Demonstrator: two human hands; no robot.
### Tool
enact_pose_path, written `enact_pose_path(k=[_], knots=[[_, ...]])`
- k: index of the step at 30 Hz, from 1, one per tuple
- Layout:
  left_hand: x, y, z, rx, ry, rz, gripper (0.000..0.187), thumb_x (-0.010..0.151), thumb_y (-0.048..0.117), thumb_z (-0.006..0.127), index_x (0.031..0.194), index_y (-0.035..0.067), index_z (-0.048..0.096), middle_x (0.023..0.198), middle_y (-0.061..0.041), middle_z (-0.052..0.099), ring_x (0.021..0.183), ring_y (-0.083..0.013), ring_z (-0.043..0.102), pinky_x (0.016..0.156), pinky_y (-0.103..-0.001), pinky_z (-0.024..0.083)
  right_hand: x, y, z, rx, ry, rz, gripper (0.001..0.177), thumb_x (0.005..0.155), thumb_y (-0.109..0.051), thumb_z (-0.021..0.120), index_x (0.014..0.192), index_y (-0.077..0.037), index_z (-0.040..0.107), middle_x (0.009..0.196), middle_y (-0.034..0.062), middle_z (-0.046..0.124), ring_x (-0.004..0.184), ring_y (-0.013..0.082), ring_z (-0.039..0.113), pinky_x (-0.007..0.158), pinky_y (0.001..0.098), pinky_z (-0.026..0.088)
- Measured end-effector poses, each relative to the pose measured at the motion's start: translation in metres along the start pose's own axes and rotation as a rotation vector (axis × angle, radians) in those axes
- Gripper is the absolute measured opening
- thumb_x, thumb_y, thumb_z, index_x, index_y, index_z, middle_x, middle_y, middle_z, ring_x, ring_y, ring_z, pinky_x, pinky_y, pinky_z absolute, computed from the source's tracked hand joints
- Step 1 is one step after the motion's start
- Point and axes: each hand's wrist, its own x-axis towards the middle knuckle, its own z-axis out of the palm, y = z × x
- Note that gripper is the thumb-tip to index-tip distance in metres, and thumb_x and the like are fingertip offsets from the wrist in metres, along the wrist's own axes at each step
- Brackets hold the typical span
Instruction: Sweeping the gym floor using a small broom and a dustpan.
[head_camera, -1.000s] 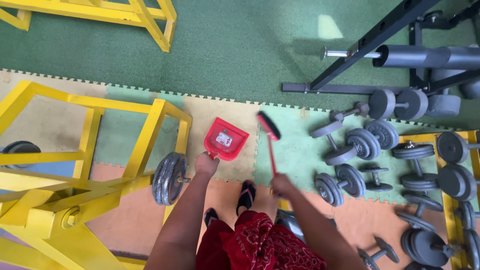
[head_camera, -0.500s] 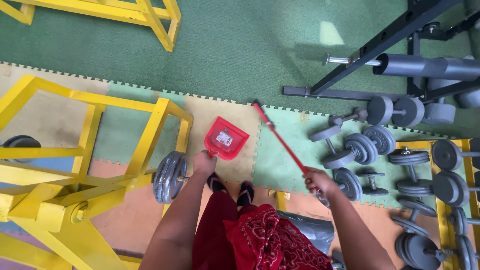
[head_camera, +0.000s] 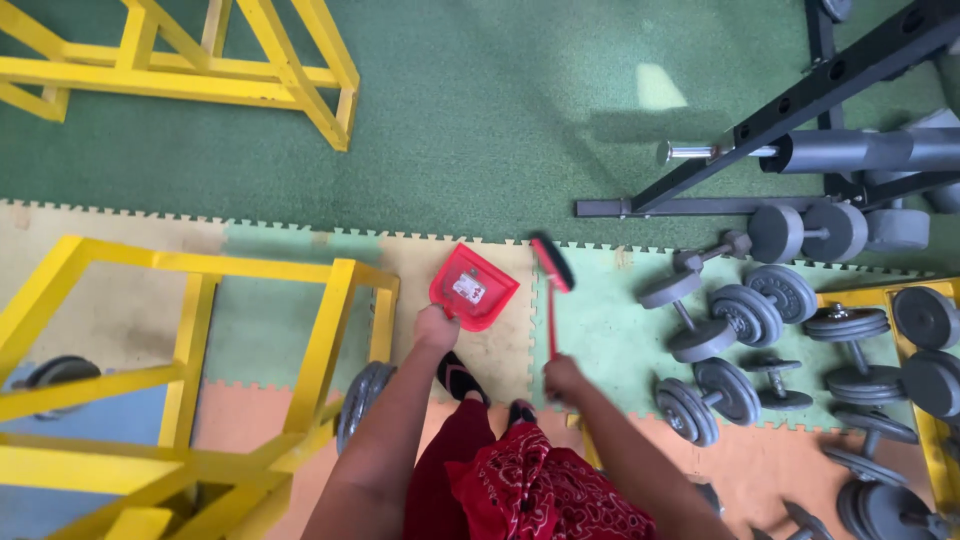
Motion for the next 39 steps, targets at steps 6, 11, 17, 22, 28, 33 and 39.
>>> enact_pose_path(k=[6, 11, 17, 22, 28, 33, 39], knots=[[0.035, 0.010, -0.019, 0.035, -0.026, 0.023, 0.033, 0.081, 0.032, 0.076, 0.099, 0.005, 0.078, 0.102, -0.023, 0.074, 0.100, -0.0380, 0.072, 0.092, -0.046, 0.057, -0.085, -0.136, -0.035, 0.948, -0.056, 0.208, 0.044, 0.089, -0.002, 0.057, 0.132, 0.006, 0.059, 0.072, 0.0068, 0.060, 0.054, 0.0173, 0.055, 0.044, 0.0328, 0.046], [0.056, -0.004, -0.045, -0.135, -0.048, 0.053, 0.029, 0.080, 0.027, 0.074, 0.099, 0.005, 0.078, 0.088, -0.020, 0.074, 0.085, -0.0341, 0.075, 0.081, -0.044, 0.059, -0.142, -0.163, -0.132, 1.207, -0.132, 0.353, 0.066, 0.094, -0.007, 0.054, 0.157, -0.010, 0.036, 0.064, -0.0005, 0.041, 0.044, 0.0093, 0.034, 0.038, 0.0264, 0.027], [0.082, 0.019, -0.093, -0.270, -0.171, -0.008, 0.026, 0.082, 0.023, 0.071, 0.095, 0.000, 0.075, 0.070, -0.014, 0.075, 0.059, -0.0226, 0.074, 0.062, -0.038, 0.059, -0.135, -0.168, -0.211, 1.183, -0.007, 0.374, 0.067, 0.094, -0.008, 0.056, 0.157, -0.016, 0.036, 0.064, -0.0002, 0.040, 0.044, 0.0102, 0.033, 0.038, 0.0283, 0.028], [0.115, 0.047, -0.096, -0.279, -0.174, 0.019, 0.024, 0.082, 0.022, 0.071, 0.094, 0.001, 0.077, 0.073, -0.015, 0.076, 0.063, -0.0262, 0.075, 0.065, -0.041, 0.061, -0.047, -0.123, -0.241, 1.186, 0.083, 0.397, 0.044, 0.094, -0.007, 0.054, 0.138, -0.011, 0.047, 0.065, 0.0001, 0.041, 0.044, 0.0104, 0.033, 0.039, 0.0291, 0.028], [0.187, 0.080, -0.053, 0.084, 0.006, 0.180, 0.031, 0.077, 0.030, 0.078, 0.095, 0.006, 0.077, 0.096, -0.021, 0.074, 0.094, -0.0385, 0.071, 0.086, -0.048, 0.057, 0.114, -0.071, -0.143, 1.495, -0.002, 0.223, 0.009, 0.091, -0.012, 0.058, 0.091, -0.007, 0.051, 0.059, 0.0089, 0.050, 0.045, 0.0222, 0.051, 0.040, 0.0369, 0.037], [0.227, 0.140, -0.055, 0.193, -0.005, 0.124, 0.034, 0.079, 0.032, 0.079, 0.096, 0.003, 0.077, 0.101, -0.026, 0.073, 0.099, -0.0385, 0.072, 0.090, -0.047, 0.058, 0.030, -0.131, -0.216, 1.395, -0.109, 0.345, 0.021, 0.094, -0.007, 0.052, 0.115, -0.009, 0.057, 0.057, 0.0036, 0.044, 0.042, 0.0144, 0.038, 0.035, 0.0285, 0.026], [0.264, 0.189, -0.093, 0.201, -0.092, 0.118, 0.037, 0.079, 0.034, 0.079, 0.098, 0.002, 0.078, 0.099, -0.024, 0.075, 0.097, -0.0365, 0.074, 0.091, -0.045, 0.059, -0.018, -0.046, -0.352, 1.456, -0.057, 0.441, 0.037, 0.095, -0.009, 0.054, 0.131, -0.015, 0.054, 0.061, -0.0055, 0.035, 0.042, 0.0059, 0.027, 0.035, 0.0242, 0.020]])
